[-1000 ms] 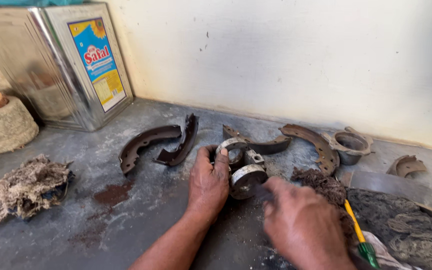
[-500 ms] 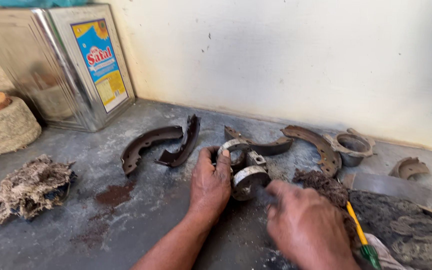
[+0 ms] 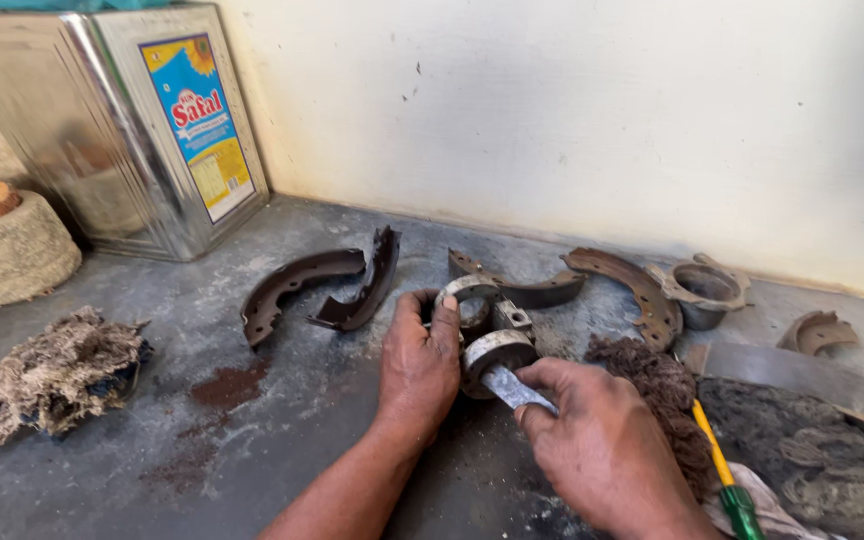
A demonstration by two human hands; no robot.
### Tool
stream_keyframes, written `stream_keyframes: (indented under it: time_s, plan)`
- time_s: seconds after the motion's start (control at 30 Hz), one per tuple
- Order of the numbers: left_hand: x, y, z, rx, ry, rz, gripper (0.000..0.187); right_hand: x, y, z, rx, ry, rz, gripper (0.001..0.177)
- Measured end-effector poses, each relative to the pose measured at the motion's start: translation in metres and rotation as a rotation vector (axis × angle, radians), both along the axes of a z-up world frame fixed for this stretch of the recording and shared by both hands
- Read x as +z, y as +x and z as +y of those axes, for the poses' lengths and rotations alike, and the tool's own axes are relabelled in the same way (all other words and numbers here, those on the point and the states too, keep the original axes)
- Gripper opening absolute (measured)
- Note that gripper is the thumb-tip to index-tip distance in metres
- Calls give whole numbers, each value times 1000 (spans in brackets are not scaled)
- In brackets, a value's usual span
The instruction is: The person cleans a metal housing and several brake shoes on a workbench using a small metal scraper to remove accumulated grime and a cloth to wipe the surfaces.
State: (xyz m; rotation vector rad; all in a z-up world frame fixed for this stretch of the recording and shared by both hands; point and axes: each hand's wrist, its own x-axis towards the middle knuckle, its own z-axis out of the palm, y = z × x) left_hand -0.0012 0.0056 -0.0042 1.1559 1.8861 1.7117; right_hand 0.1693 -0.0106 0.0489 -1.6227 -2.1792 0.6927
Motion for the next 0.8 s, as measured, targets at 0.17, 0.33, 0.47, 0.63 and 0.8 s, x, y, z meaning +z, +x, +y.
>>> stream_keyframes:
  time_s: [0.17, 0.33, 0.47, 0.63, 0.8]
  plan:
    - [4, 0, -2, -9, -43, 9, 41, 1, -2, -2, -19, -32, -349, 32]
    - [4, 3, -3, -15, -53, -40, 43, 1, 13, 4, 1, 127, -375, 34]
    - [8, -4, -3, 5, -45, -49, 45, 39, 56, 20, -344, -54, -359, 45]
    - [-1, -4, 2, 7, 2, -141, 44, 27, 99, 49, -525, 86, -514, 49]
    - [-5, -24, 13, 17, 158, -438, 41, 22, 103, 59, -381, 103, -606, 60]
